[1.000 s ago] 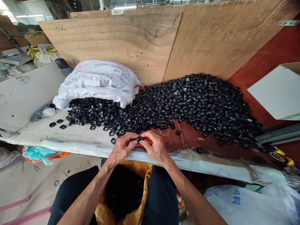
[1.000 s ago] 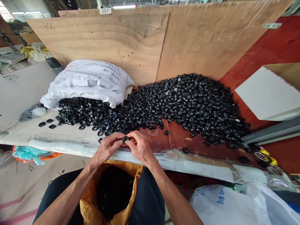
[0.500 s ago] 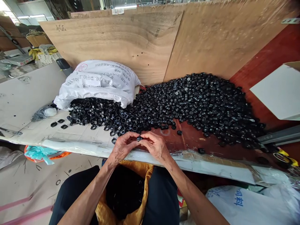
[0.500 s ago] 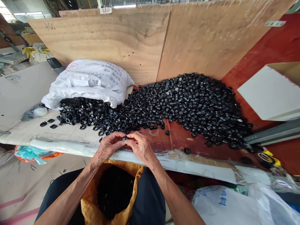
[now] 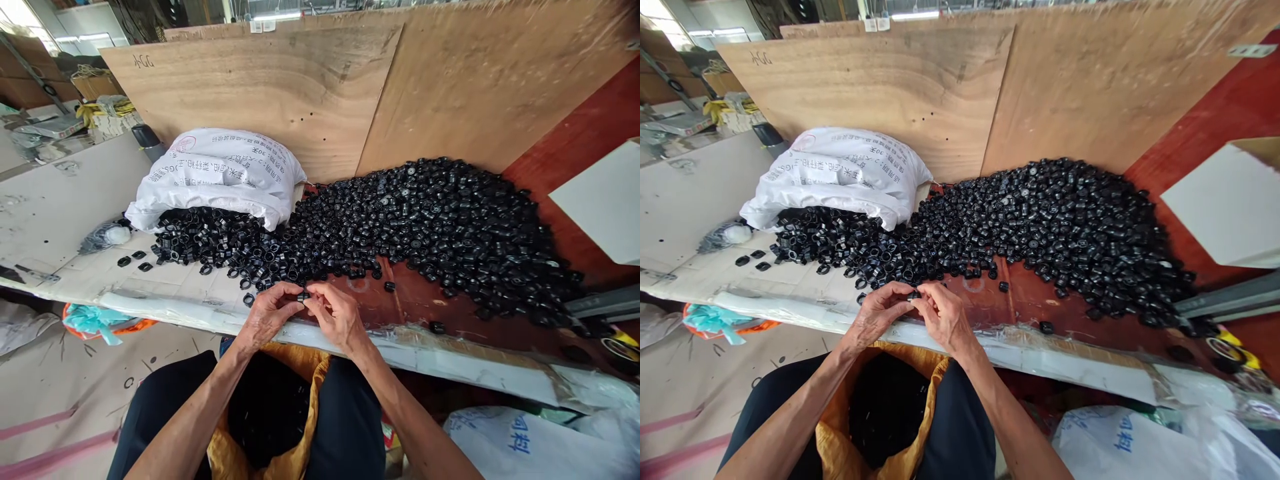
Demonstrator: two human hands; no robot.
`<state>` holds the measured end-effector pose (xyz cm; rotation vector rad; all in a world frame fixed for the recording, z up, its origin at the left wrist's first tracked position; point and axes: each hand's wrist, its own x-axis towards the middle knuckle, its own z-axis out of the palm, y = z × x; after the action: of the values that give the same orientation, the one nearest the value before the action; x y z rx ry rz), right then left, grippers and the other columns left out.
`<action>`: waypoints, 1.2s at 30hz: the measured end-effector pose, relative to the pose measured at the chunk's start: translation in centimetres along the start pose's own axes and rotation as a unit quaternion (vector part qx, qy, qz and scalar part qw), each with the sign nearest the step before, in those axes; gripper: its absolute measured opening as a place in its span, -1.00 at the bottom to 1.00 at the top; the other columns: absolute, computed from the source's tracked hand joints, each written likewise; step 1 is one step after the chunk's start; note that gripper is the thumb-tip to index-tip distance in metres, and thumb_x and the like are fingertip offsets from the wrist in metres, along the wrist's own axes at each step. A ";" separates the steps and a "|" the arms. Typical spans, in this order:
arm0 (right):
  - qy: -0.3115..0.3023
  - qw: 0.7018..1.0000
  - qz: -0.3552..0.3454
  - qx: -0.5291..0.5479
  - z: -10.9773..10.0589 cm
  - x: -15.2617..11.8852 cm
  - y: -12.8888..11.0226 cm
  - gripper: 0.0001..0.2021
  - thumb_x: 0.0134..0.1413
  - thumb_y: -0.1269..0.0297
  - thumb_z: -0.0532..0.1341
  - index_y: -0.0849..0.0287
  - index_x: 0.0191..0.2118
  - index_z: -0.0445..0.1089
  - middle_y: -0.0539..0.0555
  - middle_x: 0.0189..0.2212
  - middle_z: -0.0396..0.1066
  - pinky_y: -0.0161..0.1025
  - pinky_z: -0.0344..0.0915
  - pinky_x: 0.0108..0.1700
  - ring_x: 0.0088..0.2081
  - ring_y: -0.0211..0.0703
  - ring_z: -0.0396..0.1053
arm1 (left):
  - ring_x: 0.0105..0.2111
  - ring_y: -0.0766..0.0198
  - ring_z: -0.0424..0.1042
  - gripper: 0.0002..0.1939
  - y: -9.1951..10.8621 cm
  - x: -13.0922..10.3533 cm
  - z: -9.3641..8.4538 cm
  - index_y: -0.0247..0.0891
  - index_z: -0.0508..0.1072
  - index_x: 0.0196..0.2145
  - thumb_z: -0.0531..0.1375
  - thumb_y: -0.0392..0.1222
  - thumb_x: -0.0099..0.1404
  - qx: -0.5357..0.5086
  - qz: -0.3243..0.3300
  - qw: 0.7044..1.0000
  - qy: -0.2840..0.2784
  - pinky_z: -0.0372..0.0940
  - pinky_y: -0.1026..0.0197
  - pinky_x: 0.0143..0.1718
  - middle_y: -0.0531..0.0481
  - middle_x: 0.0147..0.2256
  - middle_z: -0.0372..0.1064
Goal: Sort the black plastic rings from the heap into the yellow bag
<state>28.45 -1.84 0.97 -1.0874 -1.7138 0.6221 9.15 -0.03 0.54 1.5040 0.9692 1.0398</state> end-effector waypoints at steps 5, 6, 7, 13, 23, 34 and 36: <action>-0.013 0.999 -0.008 -0.045 -0.1 0.1 -0.1 -0.75 0.38 0.20 0.17 0.09 -0.36 0.43 0.00 -0.56 0.35 -0.26 0.29 -0.40 -0.52 -0.18 0.35 | -0.13 0.16 0.56 -0.73 -0.1 -0.1 -0.1 -0.21 0.58 -0.09 0.37 -0.08 0.30 0.015 0.011 1.000 0.009 0.49 0.13 -0.02 -0.06 -0.11 0.55; -0.010 0.998 -0.011 -0.068 -0.1 0.2 0.0 -0.66 0.39 0.17 0.16 0.08 -0.47 0.36 -0.02 -0.62 0.27 -0.27 0.24 -0.43 -0.55 -0.20 0.28 | -0.13 0.16 0.56 -0.74 -0.1 -0.1 -0.1 -0.21 0.58 -0.09 0.38 -0.09 0.29 0.022 0.015 1.000 0.011 0.49 0.13 -0.01 -0.06 -0.11 0.55; -0.007 0.996 -0.014 -0.086 0.0 0.2 0.0 -0.58 0.41 0.15 0.14 0.08 -0.54 0.29 -0.03 -0.65 0.20 -0.27 0.20 -0.43 -0.56 -0.21 0.24 | -0.13 0.16 0.55 -0.74 -0.1 -0.1 -0.1 -0.21 0.59 -0.10 0.39 -0.10 0.28 0.024 0.016 1.000 0.013 0.48 0.14 -0.02 -0.06 -0.12 0.55; -0.021 0.999 0.003 -0.041 -0.2 0.4 -0.7 -0.70 0.38 0.16 0.18 0.11 -0.42 0.39 -0.02 -0.53 0.33 -0.28 0.20 -0.43 -0.53 -0.24 0.24 | -0.17 0.19 0.56 -0.72 0.0 -0.1 0.1 -0.22 0.58 -0.08 0.38 -0.08 0.29 -0.005 0.006 1.000 0.028 0.48 0.16 -0.06 -0.06 -0.12 0.56; -0.028 1.000 -0.006 0.002 -0.5 0.4 -0.8 -0.91 0.26 0.29 0.24 0.09 -0.17 0.49 0.04 -0.37 0.49 -0.24 0.35 -0.29 -0.37 -0.12 0.45 | -0.16 0.19 0.58 -0.75 -0.1 -0.2 -0.4 -0.21 0.60 -0.05 0.36 -0.14 0.33 0.041 0.028 0.999 0.021 0.48 0.18 -0.06 -0.07 -0.11 0.57; -0.124 0.975 0.172 0.063 0.8 -1.3 -3.2 -0.90 0.16 0.28 0.22 0.15 -0.36 0.42 -0.06 -0.50 0.38 -0.33 0.15 -0.41 -0.47 -0.25 0.29 | 0.05 0.13 0.58 -0.73 0.1 -5.2 -0.5 -0.16 0.47 0.09 0.17 -0.32 0.48 0.282 0.262 0.922 0.042 0.52 0.08 0.08 -0.13 0.02 0.56; -0.147 0.975 0.164 0.035 1.0 -1.7 -4.0 -0.89 0.15 0.31 0.22 0.15 -0.40 0.40 -0.08 -0.55 0.34 -0.33 0.10 -0.43 -0.49 -0.26 0.26 | 0.07 0.15 0.57 -0.68 0.5 -6.9 -1.2 -0.15 0.44 0.12 0.14 -0.38 0.48 0.308 0.264 0.914 0.026 0.51 0.11 0.09 -0.14 0.06 0.53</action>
<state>26.19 -5.11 2.97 -1.2902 -1.7553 1.0907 5.92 -6.25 0.30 2.3660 1.0043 1.2125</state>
